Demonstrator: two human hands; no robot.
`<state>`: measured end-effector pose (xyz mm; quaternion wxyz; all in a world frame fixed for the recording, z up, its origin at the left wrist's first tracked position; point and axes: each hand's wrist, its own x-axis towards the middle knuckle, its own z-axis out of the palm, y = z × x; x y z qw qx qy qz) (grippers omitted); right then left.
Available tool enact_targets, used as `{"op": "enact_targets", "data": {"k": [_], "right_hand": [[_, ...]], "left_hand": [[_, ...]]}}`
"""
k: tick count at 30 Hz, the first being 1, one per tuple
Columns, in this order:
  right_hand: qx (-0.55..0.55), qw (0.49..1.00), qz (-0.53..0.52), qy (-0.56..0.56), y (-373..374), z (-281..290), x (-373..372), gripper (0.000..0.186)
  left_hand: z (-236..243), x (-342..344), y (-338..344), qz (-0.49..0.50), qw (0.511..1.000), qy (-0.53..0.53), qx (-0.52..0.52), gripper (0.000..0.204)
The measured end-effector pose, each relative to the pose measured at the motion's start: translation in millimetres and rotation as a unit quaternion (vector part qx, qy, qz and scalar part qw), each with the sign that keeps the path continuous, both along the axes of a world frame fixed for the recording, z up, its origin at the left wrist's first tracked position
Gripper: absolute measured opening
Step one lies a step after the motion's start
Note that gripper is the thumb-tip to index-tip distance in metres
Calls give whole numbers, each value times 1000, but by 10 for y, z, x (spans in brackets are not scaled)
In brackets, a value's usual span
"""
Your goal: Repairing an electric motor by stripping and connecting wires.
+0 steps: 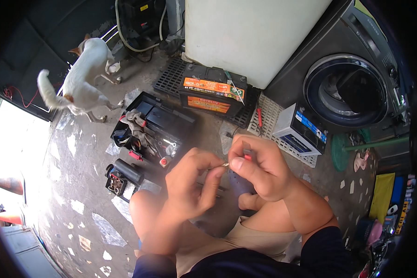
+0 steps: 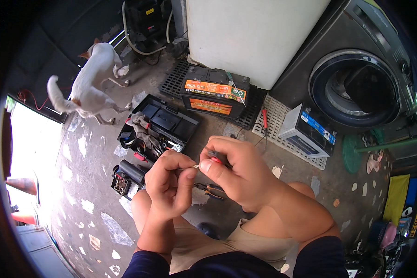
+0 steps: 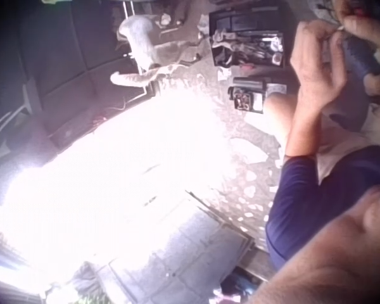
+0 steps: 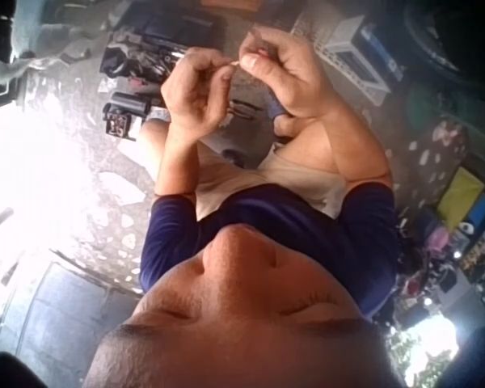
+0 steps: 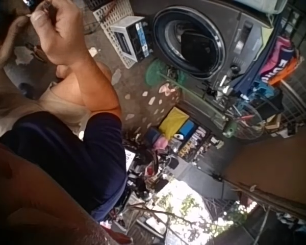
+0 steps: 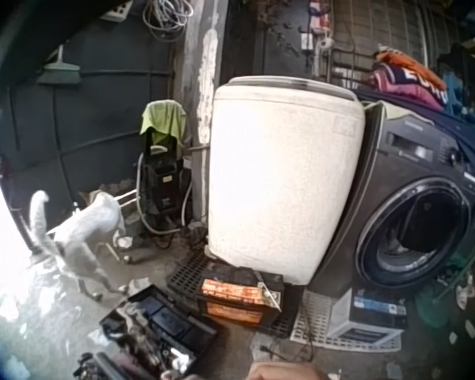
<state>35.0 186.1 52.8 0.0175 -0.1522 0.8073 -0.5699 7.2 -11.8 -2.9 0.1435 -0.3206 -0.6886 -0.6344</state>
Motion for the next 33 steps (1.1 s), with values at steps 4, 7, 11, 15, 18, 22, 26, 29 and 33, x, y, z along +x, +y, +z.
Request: {"op": "enact_targets", "data": {"k": [4,7,11,15,18,22,26,29,33], "right_hand": [[-7,998,-40,46,-10,-57,-23,13],[51,983,-78,159,-45,-71,-65,20],[76,971,-87,207,-65,-37,-40,37],[151,972,-60,170,-124,-89,49,39],[144,972,-60,173,-166,-100,35,37],[134,971,-66,184,-171,-135,28,37],[123,971,-66,197,-196,-106,38,37],[126,968,-61,208,-194,-93,42,36],[139,957,-59,249,-197,-113,39,35]], "left_hand": [[57,-11,17,59,997,17,-36,19],[22,11,-23,59,997,32,-39,19],[-102,128,23,21,981,-137,136,13],[-35,186,55,-18,948,-243,206,13],[-23,207,69,-37,933,-257,250,14],[-37,212,97,-67,919,-265,286,15],[-69,231,115,-81,922,-241,293,15],[15,277,157,-59,927,-240,282,21],[-28,318,174,-48,926,-237,291,21]]}}
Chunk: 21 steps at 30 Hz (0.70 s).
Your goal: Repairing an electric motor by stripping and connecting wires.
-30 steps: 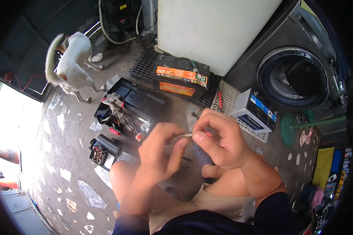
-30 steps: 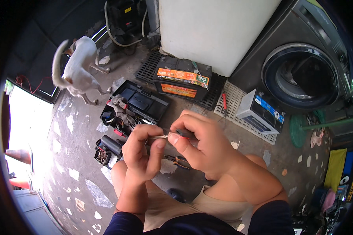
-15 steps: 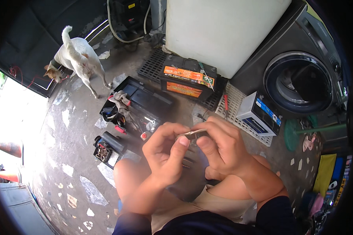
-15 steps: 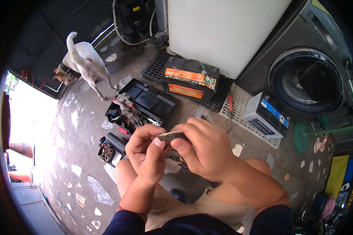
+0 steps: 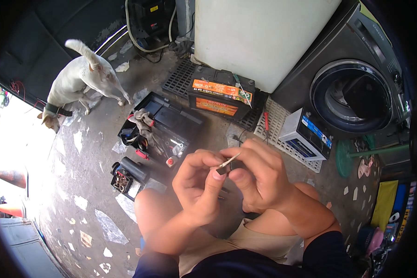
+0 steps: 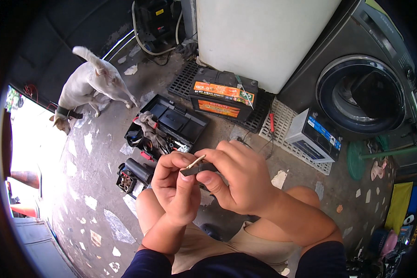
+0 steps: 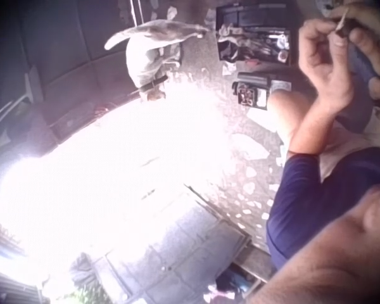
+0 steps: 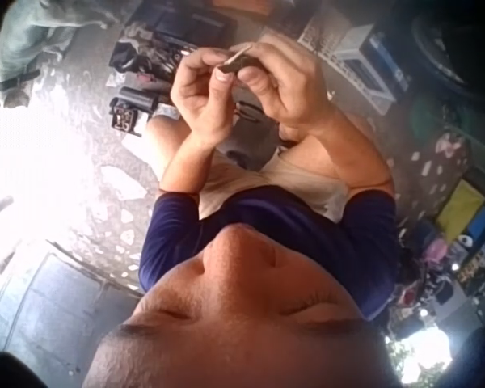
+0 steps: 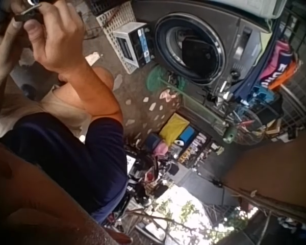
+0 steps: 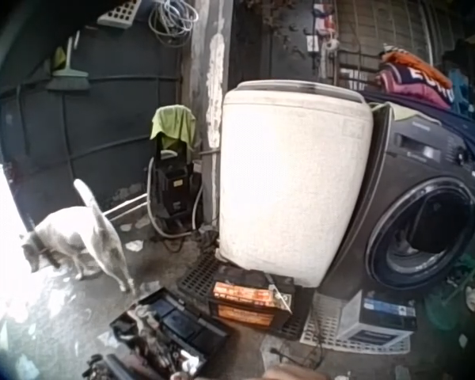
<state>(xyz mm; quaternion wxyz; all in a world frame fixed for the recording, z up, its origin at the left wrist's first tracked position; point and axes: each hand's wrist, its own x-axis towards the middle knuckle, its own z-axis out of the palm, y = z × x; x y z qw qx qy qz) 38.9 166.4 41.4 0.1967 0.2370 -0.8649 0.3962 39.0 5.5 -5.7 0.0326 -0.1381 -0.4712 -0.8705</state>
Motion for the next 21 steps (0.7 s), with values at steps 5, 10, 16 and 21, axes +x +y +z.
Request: {"op": "enact_targets", "data": {"k": [5,10,16,21], "right_hand": [[6,1000,3,0,-8,24,9,39],[5,1000,13,-10,15,49,3,42],[-6,999,25,-27,45,42,-17,42],[-89,993,39,-72,103,-6,-56,50]], "left_hand": [[-65,-13,5,24,998,51,-19,22],[-140,-66,0,48,991,112,-53,21],[-149,-186,-15,96,966,206,-120,15],[-166,-167,25,110,971,164,-135,12]]}}
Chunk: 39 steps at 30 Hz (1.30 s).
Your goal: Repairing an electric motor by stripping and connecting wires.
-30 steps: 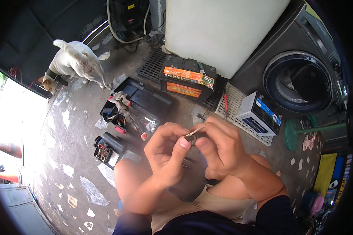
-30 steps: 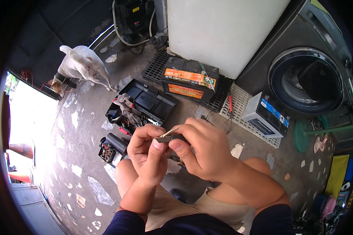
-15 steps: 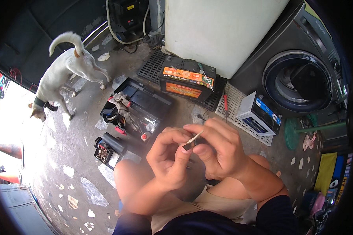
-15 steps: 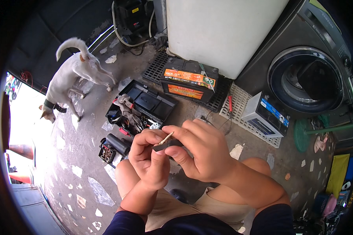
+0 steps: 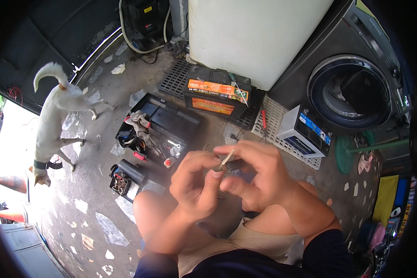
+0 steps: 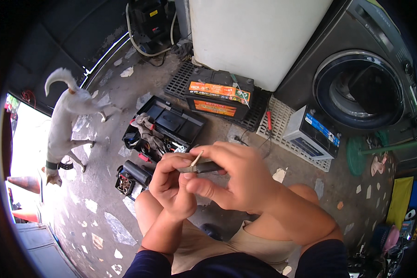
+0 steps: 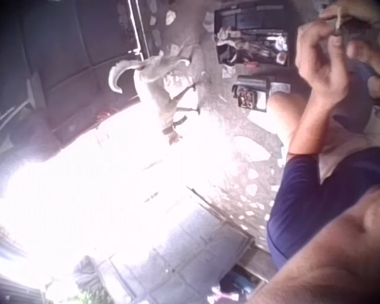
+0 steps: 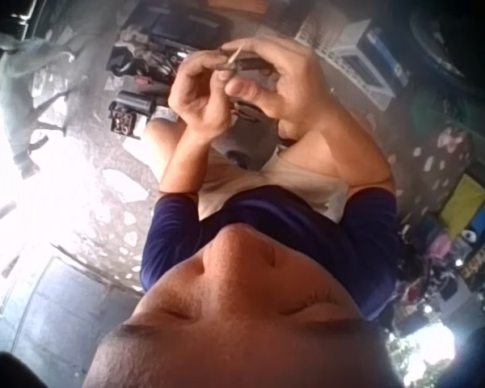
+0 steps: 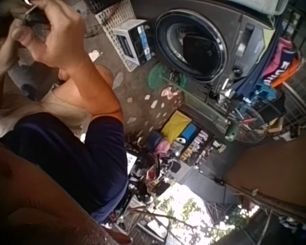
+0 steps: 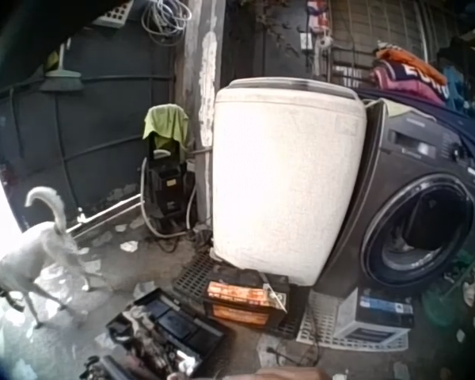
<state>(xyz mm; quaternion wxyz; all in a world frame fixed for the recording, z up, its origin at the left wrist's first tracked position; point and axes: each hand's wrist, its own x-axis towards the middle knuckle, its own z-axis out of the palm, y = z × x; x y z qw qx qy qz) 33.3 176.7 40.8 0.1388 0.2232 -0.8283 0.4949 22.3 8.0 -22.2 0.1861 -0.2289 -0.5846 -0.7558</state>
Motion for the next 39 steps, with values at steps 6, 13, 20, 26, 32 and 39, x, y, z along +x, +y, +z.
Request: {"op": "enact_targets", "data": {"k": [6,13,20,26,32,39], "right_hand": [[-143,948,-27,-282,130,83,44,39],[-221,930,0,-294,89,125,48,15],[-194,928,-10,-318,118,213,96,12],[-112,983,-5,-144,194,100,12,10],[142,986,17,-87,188,-26,24,29],[170,955,107,-217,-4,-266,349,29]], "left_hand": [[3,-66,0,11,997,36,-70,13],[31,-120,-2,121,962,158,-185,21],[77,-138,-57,123,934,177,-285,11],[238,-102,-32,-36,972,-36,-230,5],[162,-50,-283,-106,933,-18,-345,36],[-194,399,-650,-216,914,-144,-313,16]]}}
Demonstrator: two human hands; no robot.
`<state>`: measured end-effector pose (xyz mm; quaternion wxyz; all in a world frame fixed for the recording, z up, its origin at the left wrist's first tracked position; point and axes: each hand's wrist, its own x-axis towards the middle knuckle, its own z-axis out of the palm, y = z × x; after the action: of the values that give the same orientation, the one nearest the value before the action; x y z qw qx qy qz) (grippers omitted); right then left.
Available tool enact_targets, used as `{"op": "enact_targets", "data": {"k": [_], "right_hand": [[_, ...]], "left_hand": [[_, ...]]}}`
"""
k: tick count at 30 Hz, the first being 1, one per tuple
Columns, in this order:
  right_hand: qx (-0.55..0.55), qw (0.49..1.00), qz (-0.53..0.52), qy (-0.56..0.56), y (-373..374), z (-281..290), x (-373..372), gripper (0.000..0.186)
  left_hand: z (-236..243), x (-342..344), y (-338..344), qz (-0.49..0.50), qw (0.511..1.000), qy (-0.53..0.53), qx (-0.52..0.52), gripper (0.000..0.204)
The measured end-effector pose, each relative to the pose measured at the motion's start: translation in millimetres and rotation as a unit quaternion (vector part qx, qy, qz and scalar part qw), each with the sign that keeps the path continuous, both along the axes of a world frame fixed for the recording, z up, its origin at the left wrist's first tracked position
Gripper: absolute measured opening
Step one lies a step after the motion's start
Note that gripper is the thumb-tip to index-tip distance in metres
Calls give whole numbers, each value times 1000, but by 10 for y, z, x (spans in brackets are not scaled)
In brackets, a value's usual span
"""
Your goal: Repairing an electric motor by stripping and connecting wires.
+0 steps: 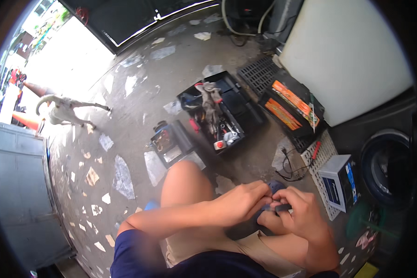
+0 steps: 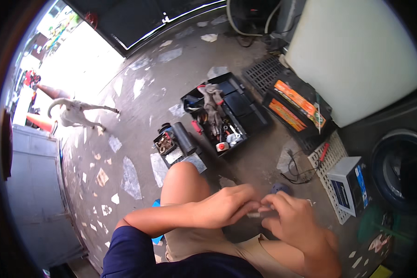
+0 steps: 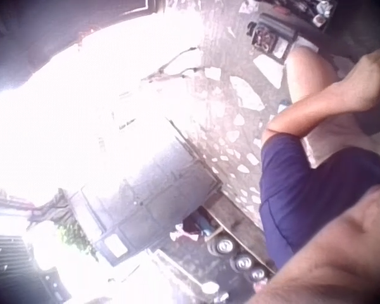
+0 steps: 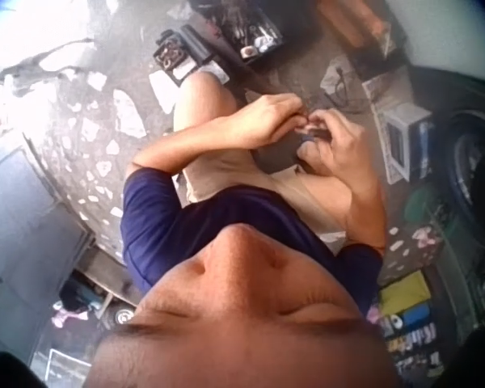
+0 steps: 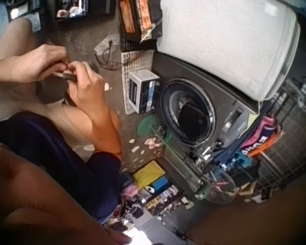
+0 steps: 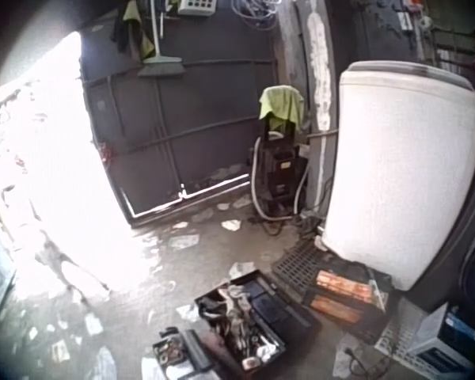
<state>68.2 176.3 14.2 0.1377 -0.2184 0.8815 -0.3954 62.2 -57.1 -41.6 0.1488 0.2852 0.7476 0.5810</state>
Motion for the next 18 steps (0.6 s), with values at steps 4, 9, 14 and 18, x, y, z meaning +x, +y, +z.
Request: {"op": "enact_targets", "data": {"k": [4,9,14,18], "right_hand": [[31,996,77,22,-181,-31,43,19],[8,987,155,-31,-312,-190,22,14],[-195,943,234,-136,-515,-345,259,19],[-266,911,193,-251,-628,-316,394,18]], "left_hand": [[2,120,-204,-3,998,-59,2,13],[168,183,-481,-101,987,-85,-95,16],[227,382,-759,-163,984,57,-40,15],[194,371,-843,-144,969,203,2,20]]}}
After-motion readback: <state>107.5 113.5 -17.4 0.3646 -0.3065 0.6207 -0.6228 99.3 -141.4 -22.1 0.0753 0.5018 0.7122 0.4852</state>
